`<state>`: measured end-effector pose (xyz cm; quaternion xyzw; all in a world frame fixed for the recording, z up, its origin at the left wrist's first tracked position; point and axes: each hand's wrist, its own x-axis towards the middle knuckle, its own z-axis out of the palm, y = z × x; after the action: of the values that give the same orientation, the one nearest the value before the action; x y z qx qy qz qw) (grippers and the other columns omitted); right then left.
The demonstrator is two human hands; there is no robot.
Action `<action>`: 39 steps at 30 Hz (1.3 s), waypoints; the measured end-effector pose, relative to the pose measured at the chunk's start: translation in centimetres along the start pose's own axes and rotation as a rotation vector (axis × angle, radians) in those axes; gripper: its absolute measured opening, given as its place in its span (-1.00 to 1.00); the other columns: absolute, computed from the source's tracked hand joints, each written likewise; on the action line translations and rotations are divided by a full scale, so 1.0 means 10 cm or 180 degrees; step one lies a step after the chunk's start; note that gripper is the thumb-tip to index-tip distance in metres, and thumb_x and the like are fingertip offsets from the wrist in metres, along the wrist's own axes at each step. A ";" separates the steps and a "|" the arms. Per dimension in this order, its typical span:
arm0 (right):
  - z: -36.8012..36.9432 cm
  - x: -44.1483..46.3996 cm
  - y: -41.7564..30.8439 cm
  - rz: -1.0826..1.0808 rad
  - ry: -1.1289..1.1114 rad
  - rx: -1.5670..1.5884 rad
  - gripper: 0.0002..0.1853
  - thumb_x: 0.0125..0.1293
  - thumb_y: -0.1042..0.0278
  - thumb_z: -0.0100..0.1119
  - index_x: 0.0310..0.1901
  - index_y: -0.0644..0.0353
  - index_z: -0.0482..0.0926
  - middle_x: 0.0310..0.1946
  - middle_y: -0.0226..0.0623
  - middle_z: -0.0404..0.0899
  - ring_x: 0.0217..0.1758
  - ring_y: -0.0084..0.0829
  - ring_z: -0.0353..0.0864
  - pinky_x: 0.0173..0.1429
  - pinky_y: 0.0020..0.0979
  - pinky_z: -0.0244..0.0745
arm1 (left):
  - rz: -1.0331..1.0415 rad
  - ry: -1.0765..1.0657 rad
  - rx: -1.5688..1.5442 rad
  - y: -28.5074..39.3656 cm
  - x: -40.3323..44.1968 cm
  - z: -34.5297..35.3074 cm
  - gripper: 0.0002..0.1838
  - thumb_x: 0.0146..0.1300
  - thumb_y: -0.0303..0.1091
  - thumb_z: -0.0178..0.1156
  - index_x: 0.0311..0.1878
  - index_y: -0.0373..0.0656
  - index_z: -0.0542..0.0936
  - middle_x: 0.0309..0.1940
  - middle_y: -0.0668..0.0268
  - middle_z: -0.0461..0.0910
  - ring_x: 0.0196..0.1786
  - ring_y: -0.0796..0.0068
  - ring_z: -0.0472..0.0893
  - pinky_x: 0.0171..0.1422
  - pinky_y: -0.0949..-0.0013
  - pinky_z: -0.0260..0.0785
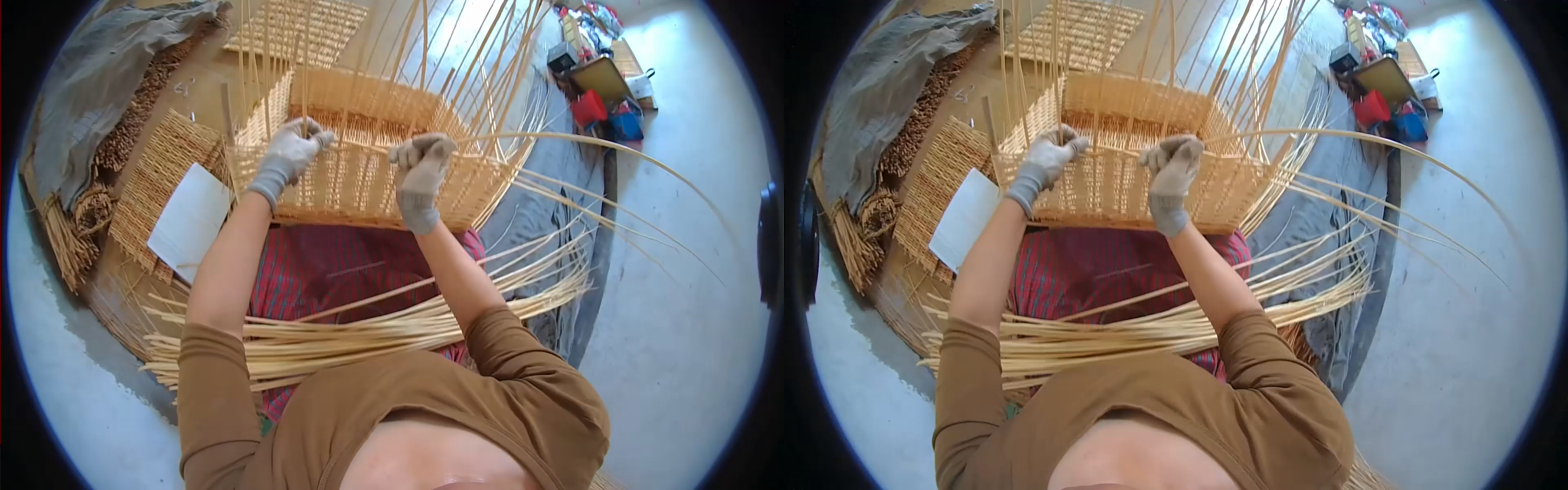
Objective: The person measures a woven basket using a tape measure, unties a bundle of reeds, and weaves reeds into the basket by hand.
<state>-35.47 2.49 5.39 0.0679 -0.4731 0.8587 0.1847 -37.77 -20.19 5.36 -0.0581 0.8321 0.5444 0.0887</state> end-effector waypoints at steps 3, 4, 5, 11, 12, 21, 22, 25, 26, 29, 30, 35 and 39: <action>0.00 0.18 -0.02 0.0663 0.0779 0.0402 -0.40 0.60 -0.30 -0.20 -0.27 0.17 0.43 -0.72 -0.52 0.03 -0.70 -0.51 0.08 -0.47 -0.27 0.40 | -0.0306 -0.0591 -0.0905 0.01 -0.09 -0.10 -0.52 0.38 0.10 0.34 -0.14 -0.23 0.62 -0.45 0.27 0.67 -0.29 0.49 0.73 -0.23 0.31 0.61; 0.04 0.17 -0.05 0.0629 0.0748 0.0507 -0.41 0.63 -0.25 -0.21 -0.27 0.19 0.43 -0.70 -0.50 0.08 -0.69 -0.49 0.15 -0.47 -0.25 0.41 | -0.0256 -0.0290 -0.0828 0.14 -0.16 -0.02 -0.43 0.27 0.19 0.40 -0.12 -0.23 0.62 -0.47 0.24 0.70 -0.36 0.50 0.72 -0.24 0.35 0.64; 0.10 0.12 -0.14 0.0593 0.0787 0.0524 -0.41 0.63 -0.25 -0.21 -0.27 0.19 0.43 -0.70 -0.50 0.08 -0.69 -0.49 0.15 -0.47 -0.25 0.41 | -0.0235 -0.0328 -0.0794 0.17 -0.15 0.04 -0.43 0.27 0.19 0.40 -0.12 -0.23 0.62 -0.47 0.24 0.70 -0.36 0.50 0.72 -0.24 0.35 0.64; 0.17 -0.02 -0.28 0.0817 0.0296 0.0772 -0.65 0.65 0.03 -0.09 -0.17 0.15 0.49 -0.60 -0.39 0.42 -0.55 -0.42 0.47 -0.17 -0.27 0.62 | -0.0911 0.0349 0.0299 0.56 -0.27 0.06 -0.32 0.13 0.33 0.45 -0.18 -0.20 0.59 -0.44 0.19 0.73 -0.56 0.38 0.70 -0.40 0.35 0.56; -0.12 0.13 -0.25 0.0861 0.0460 0.0598 -0.80 0.60 0.19 0.03 -0.11 0.13 0.50 -0.52 -0.33 0.53 -0.39 -0.40 0.62 -0.03 -0.27 0.63 | -0.0624 0.0375 -0.0012 0.49 -0.29 0.05 -0.41 0.29 0.23 0.36 -0.17 -0.23 0.58 -0.41 0.13 0.74 -0.55 0.38 0.71 -0.42 0.34 0.54; -0.80 0.36 -0.77 0.0981 0.0694 -0.0028 -0.86 0.55 0.45 0.11 0.05 0.01 0.45 -0.08 -0.16 0.71 0.03 -0.23 0.75 0.15 -0.16 0.71 | -0.0357 -0.0409 0.0051 0.85 -0.01 0.73 -0.47 0.57 0.14 0.00 -0.03 -0.22 0.61 -0.29 0.06 0.70 -0.66 0.32 0.62 -0.59 0.23 0.52; -0.82 0.39 -0.80 0.1019 0.0488 -0.0231 -0.86 0.53 0.48 0.13 0.03 0.07 0.46 -0.10 -0.15 0.71 0.00 -0.24 0.76 0.09 -0.18 0.75 | -0.0489 -0.0577 -0.0155 0.73 0.00 0.69 -0.45 0.56 0.16 -0.01 -0.01 -0.22 0.62 -0.25 0.05 0.72 -0.66 0.34 0.63 -0.62 0.24 0.51; -0.66 0.58 -0.95 0.1090 0.0263 -0.0538 -0.84 0.47 0.54 0.17 0.01 0.18 0.46 -0.14 -0.12 0.72 -0.06 -0.26 0.76 0.01 -0.22 0.80 | -0.0228 -0.0695 -0.0781 0.63 -0.01 0.68 -0.47 0.54 0.15 0.06 -0.05 -0.21 0.62 -0.43 0.12 0.70 -0.68 0.42 0.61 -0.64 0.30 0.52; -0.52 0.70 -1.02 0.1195 0.0047 -0.1202 -0.83 0.45 0.57 0.18 0.00 0.20 0.46 -0.12 -0.09 0.71 -0.06 -0.27 0.76 0.00 -0.24 0.80 | -0.0197 -0.0714 -0.0526 0.72 -0.08 0.71 -0.50 0.48 0.15 0.16 -0.02 -0.19 0.63 -0.50 0.21 0.65 -0.69 0.52 0.57 -0.59 0.34 0.55; 0.12 1.21 -1.05 0.0954 -0.1099 -0.3293 -0.71 0.35 0.53 0.26 0.09 0.17 0.55 0.09 -0.02 0.66 -0.05 -0.15 0.74 0.10 -0.26 0.73 | -0.0478 -0.0470 -0.0523 0.66 -0.07 0.80 -0.53 0.45 0.11 0.23 -0.07 -0.20 0.65 -0.48 0.24 0.64 -0.68 0.54 0.58 -0.60 0.36 0.54; 0.35 1.41 -0.95 0.0619 -0.1738 -0.4046 -0.64 0.33 0.50 0.28 0.16 0.12 0.58 0.16 -0.03 0.64 -0.01 -0.09 0.73 0.18 -0.25 0.69 | -0.0310 -0.0471 -0.0456 0.67 -0.11 0.80 -0.54 0.47 0.08 0.23 -0.10 -0.23 0.63 -0.49 0.27 0.63 -0.68 0.54 0.57 -0.60 0.36 0.55; 0.44 2.21 0.40 0.0401 -0.1695 -0.4553 -0.33 0.23 0.49 0.34 0.41 -0.15 0.49 0.19 -0.01 0.64 0.21 -0.06 0.66 0.37 -0.25 0.54 | -0.0300 -0.0245 -0.0312 0.77 -0.09 0.80 -0.61 0.48 -0.03 0.24 -0.15 -0.24 0.59 -0.52 0.28 0.61 -0.69 0.53 0.56 -0.61 0.36 0.54; 0.45 2.32 0.69 0.1817 -0.0821 -0.2573 -0.28 0.34 0.34 0.28 0.51 -0.32 0.31 0.22 0.02 0.61 0.18 -0.07 0.68 0.25 -0.15 0.60 | -0.0482 -0.0469 -0.0584 0.77 -0.12 0.80 -0.69 0.45 -0.14 0.28 -0.12 -0.24 0.57 -0.52 0.27 0.62 -0.69 0.51 0.57 -0.62 0.35 0.51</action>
<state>-59.79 1.26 9.14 -0.0355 -0.7861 0.6079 -0.1057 -37.36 -9.79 9.35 -0.0885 0.7632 0.6128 0.1848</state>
